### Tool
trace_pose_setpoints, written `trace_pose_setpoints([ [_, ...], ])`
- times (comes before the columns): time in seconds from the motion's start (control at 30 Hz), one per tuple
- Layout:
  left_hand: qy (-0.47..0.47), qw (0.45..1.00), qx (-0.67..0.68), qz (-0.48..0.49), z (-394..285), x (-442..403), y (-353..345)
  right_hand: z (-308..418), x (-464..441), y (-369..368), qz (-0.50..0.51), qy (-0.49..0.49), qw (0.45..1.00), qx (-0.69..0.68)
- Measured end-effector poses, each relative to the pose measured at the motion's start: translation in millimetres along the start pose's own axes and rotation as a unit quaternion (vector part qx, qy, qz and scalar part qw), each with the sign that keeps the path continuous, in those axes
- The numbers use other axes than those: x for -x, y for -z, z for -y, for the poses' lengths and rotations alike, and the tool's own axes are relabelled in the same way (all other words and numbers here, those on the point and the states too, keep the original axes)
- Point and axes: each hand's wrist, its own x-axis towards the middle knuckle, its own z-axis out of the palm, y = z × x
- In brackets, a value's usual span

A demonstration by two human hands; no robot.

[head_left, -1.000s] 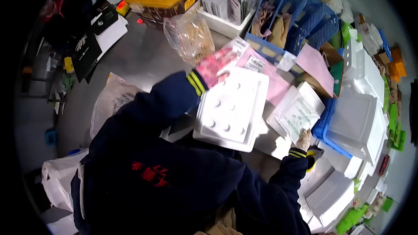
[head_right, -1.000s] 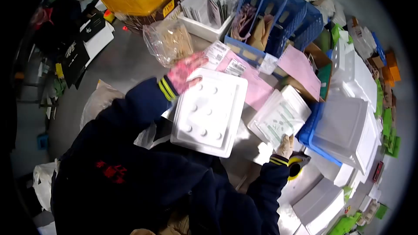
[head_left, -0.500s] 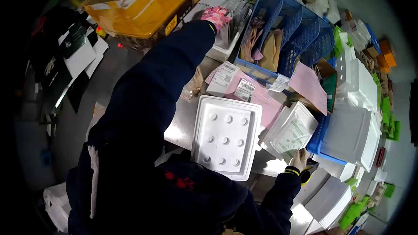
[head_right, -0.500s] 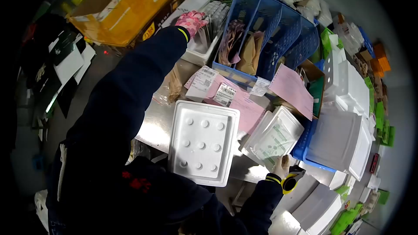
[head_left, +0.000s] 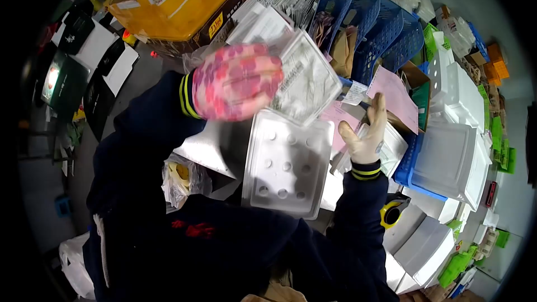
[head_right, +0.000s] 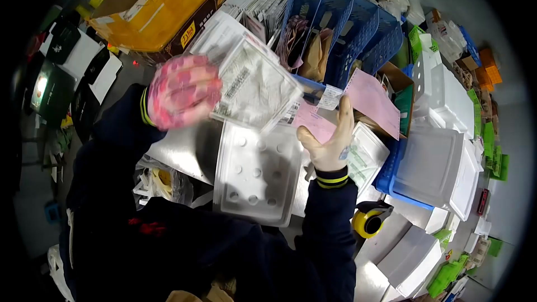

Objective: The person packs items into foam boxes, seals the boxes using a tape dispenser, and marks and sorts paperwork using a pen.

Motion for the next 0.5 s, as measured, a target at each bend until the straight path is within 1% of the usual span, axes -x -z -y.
trace_pose_setpoints([
  [0.07,-0.02,0.994,0.099,0.028,-26.5,-2.9,12.5,31.0,-15.7,14.2,0.176,0.009,0.984,-0.009],
  [0.1,-0.003,0.988,0.15,0.026,-45.2,-4.5,16.6,43.7,-18.9,15.9,0.279,0.032,0.958,-0.065],
  [0.13,0.012,0.98,0.199,0.025,-59.1,-7.6,19.4,52.8,-11.2,12.5,0.337,0.015,0.93,-0.143],
  [0.17,-0.047,0.981,0.184,0.033,-66.2,-12.6,22.6,58.8,-0.1,11.2,0.42,-0.078,0.884,-0.189],
  [0.2,-0.023,0.986,0.164,0.01,-75.1,-19.1,27.4,62.8,12.4,12.1,0.493,-0.17,0.821,-0.231],
  [0.23,0.034,0.995,0.094,-0.032,-78.5,-14.1,28.6,55.2,29.3,12.3,0.491,-0.165,0.818,-0.25],
  [0.27,0.155,0.983,0.061,-0.082,-83.8,-4.7,27.6,45.1,46.5,13.0,0.487,-0.159,0.816,-0.268],
  [0.3,0.275,0.952,0.042,-0.128,-89.3,4.7,26.4,50.9,60.4,7.7,0.428,-0.099,0.822,-0.363],
  [0.33,0.448,0.874,0.061,-0.176,-98.0,15.7,20.1,57.6,71.7,7.0,0.397,-0.149,0.809,-0.407],
  [0.37,0.494,0.795,0.211,-0.282,-102.7,32.8,-7.5,55.0,80.9,3.0,0.4,-0.167,0.798,-0.419],
  [0.4,0.543,0.688,0.369,-0.309,-121.4,56.1,-41.4,52.2,90.4,-1.1,0.403,-0.186,0.786,-0.43],
  [0.43,0.621,0.602,0.441,-0.24,-143.5,62.0,-64.4,56.4,99.4,-5.6,0.401,-0.199,0.794,-0.411],
  [0.47,0.689,0.503,0.495,-0.163,-165.4,67.9,-87.3,52.6,116.4,-13.4,0.372,-0.292,0.749,-0.465],
  [0.5,0.684,0.535,0.477,-0.134,-180.3,79.0,-108.3,48.1,132.4,-18.0,0.363,-0.299,0.718,-0.513],
])
